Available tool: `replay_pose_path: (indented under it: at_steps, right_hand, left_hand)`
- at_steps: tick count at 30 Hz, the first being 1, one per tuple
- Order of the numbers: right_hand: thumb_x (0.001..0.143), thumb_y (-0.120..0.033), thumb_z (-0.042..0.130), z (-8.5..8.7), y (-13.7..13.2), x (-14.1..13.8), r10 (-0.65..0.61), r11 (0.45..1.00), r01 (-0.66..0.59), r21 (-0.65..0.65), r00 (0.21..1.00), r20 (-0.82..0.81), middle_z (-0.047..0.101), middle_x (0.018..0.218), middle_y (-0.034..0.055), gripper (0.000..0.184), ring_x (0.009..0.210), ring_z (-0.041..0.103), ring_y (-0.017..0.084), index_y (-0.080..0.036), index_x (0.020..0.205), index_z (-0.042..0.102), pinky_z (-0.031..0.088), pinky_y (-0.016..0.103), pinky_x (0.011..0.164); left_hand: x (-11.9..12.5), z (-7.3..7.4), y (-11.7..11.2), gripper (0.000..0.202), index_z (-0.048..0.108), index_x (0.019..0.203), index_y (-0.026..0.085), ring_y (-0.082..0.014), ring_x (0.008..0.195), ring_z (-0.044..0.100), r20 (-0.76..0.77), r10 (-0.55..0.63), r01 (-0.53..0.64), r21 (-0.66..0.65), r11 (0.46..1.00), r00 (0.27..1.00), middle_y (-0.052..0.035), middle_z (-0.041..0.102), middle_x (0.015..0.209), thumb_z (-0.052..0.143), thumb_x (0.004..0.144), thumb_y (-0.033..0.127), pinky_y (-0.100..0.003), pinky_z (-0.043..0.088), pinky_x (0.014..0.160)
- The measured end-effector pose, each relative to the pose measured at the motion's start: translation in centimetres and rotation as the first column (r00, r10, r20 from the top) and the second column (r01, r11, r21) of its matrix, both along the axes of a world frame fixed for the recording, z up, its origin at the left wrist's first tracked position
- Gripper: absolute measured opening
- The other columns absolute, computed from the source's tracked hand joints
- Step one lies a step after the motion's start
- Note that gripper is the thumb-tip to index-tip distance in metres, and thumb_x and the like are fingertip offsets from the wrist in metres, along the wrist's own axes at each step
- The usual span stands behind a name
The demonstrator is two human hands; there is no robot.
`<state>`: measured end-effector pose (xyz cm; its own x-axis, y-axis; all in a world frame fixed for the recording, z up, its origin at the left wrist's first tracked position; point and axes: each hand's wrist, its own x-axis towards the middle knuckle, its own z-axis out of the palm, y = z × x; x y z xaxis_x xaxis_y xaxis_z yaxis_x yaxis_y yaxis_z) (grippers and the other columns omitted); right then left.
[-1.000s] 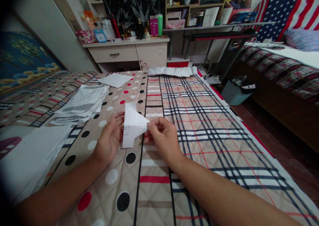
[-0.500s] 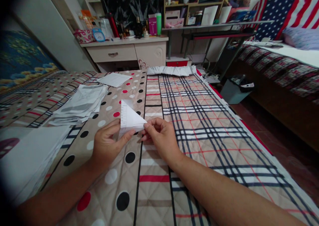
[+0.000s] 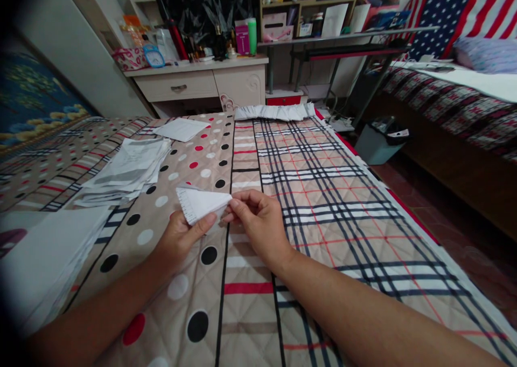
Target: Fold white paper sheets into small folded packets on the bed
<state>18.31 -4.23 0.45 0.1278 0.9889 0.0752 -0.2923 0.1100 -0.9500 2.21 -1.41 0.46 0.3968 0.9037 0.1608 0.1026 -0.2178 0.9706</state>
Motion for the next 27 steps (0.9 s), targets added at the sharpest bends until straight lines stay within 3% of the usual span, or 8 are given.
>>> replay_pose_path:
  at_steps: [6, 10, 15, 18, 20, 23, 27]
  right_hand:
    - [0.08, -0.036, 0.072, 0.1, 0.1, 0.1, -0.008, 1.0, 0.008, -0.003, 0.999, 0.035, 0.068, 0.067, 0.0006, 0.021, 0.056, 0.064, 0.011, -0.016, 0.079, 0.067, 0.053, 0.021, 0.055]
    - [0.078, -0.035, 0.073, 0.2, 0.2, 0.1, -0.028, 0.999, 0.028, -0.032, 1.0, 0.003, 0.067, 0.068, -0.0002, 0.022, 0.055, 0.063, 0.01, -0.016, 0.084, 0.063, 0.052, 0.021, 0.055]
    - [0.08, -0.034, 0.07, -0.2, 0.5, 0.2, -0.056, 0.998, 0.057, -0.015, 0.996, 0.063, 0.065, 0.068, -0.001, 0.019, 0.056, 0.063, 0.012, -0.019, 0.086, 0.059, 0.053, 0.024, 0.055]
    - [0.081, -0.031, 0.068, -0.5, 0.6, 0.6, -0.12, 0.992, 0.106, 0.073, 0.966, 0.229, 0.064, 0.077, 0.0008, 0.017, 0.065, 0.062, 0.014, -0.02, 0.094, 0.062, 0.053, 0.026, 0.06]
    - [0.084, -0.03, 0.066, -0.5, 0.6, 0.8, -0.149, 0.983, 0.092, 0.162, 0.909, 0.388, 0.064, 0.093, 0.0048, 0.025, 0.079, 0.063, 0.017, -0.021, 0.108, 0.064, 0.053, 0.028, 0.065]
    - [0.084, -0.038, 0.066, -0.5, 0.4, 1.0, -0.15, 0.969, 0.004, 0.248, 0.807, 0.572, 0.058, 0.12, 0.0109, 0.049, 0.098, 0.06, 0.023, -0.024, 0.129, 0.056, 0.054, 0.034, 0.074]
    - [0.073, -0.046, 0.076, -0.6, 0.3, 0.7, -0.155, 0.956, -0.066, 0.285, 0.712, 0.685, 0.052, 0.131, 0.0156, 0.078, 0.109, 0.056, 0.029, -0.019, 0.14, 0.046, 0.05, 0.045, 0.09]
  left_hand:
    - [-0.5, -0.9, -0.1, 0.036, 0.067, 0.117, 0.017, -0.0245, 0.108, 0.065, -0.044, -0.024, 0.023, -0.024, 0.999, 0.999, -0.0089, 0.071, 0.115, 0.058, 0.09, 0.038, -0.034, 0.049, 0.096]
    - [-0.2, -0.7, -0.2, 0.033, 0.068, 0.115, 0.017, -0.0244, 0.111, 0.064, -0.071, -0.076, 0.078, 0.021, 0.997, 0.995, -0.0085, 0.071, 0.115, 0.056, 0.091, 0.036, -0.035, 0.048, 0.099]
    - [-0.2, -0.1, -0.6, 0.028, 0.069, 0.109, 0.016, -0.0251, 0.107, 0.063, -0.206, -0.074, 0.113, 0.185, 0.976, 0.976, -0.0098, 0.07, 0.112, 0.059, 0.087, 0.031, -0.036, 0.048, 0.096]
    - [-0.4, 0.3, -0.8, 0.024, 0.068, 0.102, 0.016, -0.0251, 0.101, 0.063, -0.302, -0.024, 0.11, 0.271, 0.956, 0.953, -0.01, 0.068, 0.108, 0.056, 0.087, 0.03, -0.036, 0.05, 0.089]
    - [-0.4, 0.6, -0.9, 0.022, 0.067, 0.099, 0.016, -0.0235, 0.094, 0.063, -0.328, -0.005, 0.109, 0.299, 0.948, 0.945, -0.0088, 0.068, 0.1, 0.054, 0.087, 0.029, -0.033, 0.051, 0.082]
    - [-0.4, 0.8, -0.9, 0.018, 0.064, 0.095, 0.017, -0.0208, 0.083, 0.062, -0.343, 0.025, 0.102, 0.347, 0.932, 0.939, -0.0062, 0.066, 0.088, 0.051, 0.084, 0.021, -0.031, 0.051, 0.074]
    - [0.1, 0.3, -0.7, 0.028, 0.062, 0.097, 0.016, -0.0223, 0.088, 0.062, -0.412, 0.129, 0.071, 0.436, 0.897, 0.902, -0.0075, 0.067, 0.093, 0.049, 0.074, 0.008, -0.033, 0.05, 0.08]
